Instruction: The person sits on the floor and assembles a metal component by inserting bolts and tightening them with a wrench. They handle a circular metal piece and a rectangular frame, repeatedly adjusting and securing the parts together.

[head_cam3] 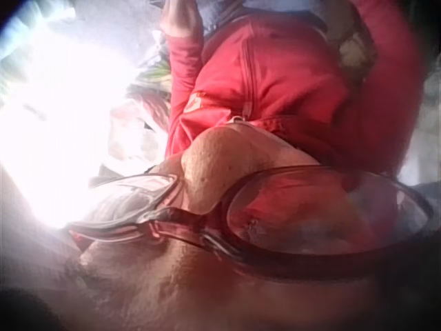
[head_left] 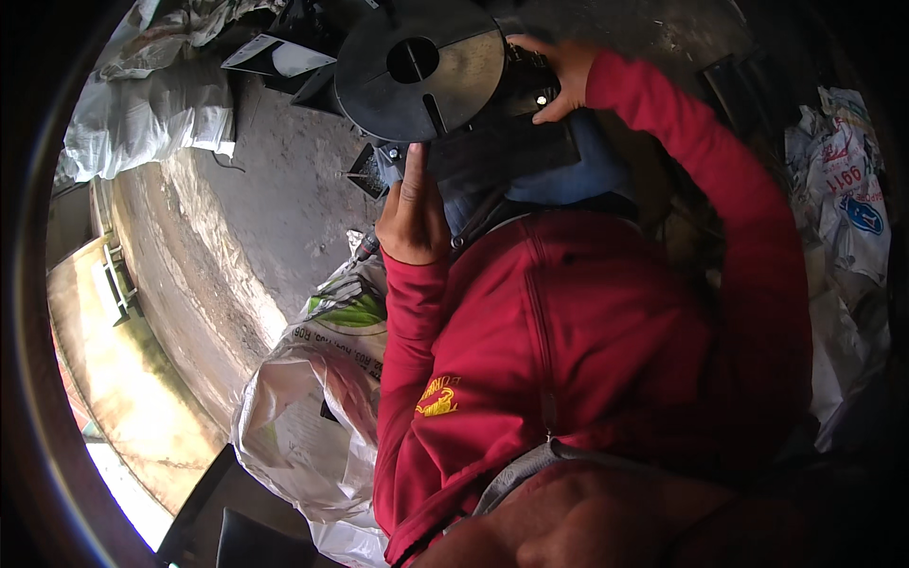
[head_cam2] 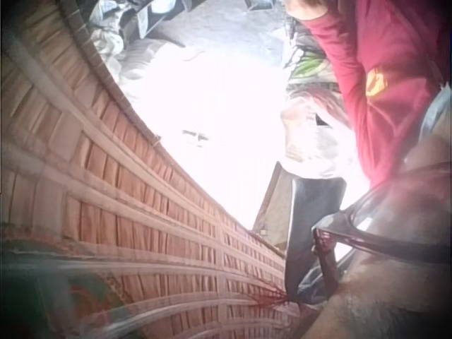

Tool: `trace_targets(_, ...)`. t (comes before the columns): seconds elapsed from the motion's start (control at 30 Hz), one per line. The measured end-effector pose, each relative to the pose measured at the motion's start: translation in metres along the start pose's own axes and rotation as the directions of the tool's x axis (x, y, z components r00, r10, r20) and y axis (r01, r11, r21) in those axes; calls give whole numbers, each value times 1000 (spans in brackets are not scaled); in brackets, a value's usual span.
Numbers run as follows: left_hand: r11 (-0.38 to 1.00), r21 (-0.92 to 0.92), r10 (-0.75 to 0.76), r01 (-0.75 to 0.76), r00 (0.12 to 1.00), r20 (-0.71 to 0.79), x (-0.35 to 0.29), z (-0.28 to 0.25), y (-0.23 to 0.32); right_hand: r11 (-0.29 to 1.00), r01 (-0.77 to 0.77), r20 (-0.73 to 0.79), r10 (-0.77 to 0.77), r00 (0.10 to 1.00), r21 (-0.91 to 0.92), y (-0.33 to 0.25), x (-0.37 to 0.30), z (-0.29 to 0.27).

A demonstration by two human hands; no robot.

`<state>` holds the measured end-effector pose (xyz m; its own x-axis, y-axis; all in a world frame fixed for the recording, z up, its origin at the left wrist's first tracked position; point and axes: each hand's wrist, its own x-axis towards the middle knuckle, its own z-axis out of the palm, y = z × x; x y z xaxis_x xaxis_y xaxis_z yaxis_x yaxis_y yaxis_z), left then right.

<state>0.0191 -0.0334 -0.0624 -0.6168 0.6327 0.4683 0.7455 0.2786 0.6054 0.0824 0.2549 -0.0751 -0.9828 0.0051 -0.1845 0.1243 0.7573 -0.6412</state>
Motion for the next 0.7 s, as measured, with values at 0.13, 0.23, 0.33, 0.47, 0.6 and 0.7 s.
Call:
trace_targets(0.13,994,93,-67,54,987,148,-19,27,-18,999,-47,37,47,998,-10,-9,4,0)
trace_targets(0.23,990,-31,-129,135,981,147,-11,10,-12,998,-50,23,51,998,-45,-8,7,6)
trace_targets(0.33,995,-73,-69,72,997,42,0,-3,-4,998,-29,5,29,1000,-61,0,7,9)
trace_targets(0.47,994,40,-103,103,995,7,4,11,-25,997,-36,12,37,999,-69,-3,8,9)
trace_targets(0.6,987,161,7,-10,1000,17,21,31,-25,993,-82,35,85,996,-86,-13,6,3)
trace_targets(0.7,985,170,33,-30,999,-13,16,44,-30,991,-118,55,121,991,-55,-18,5,1)
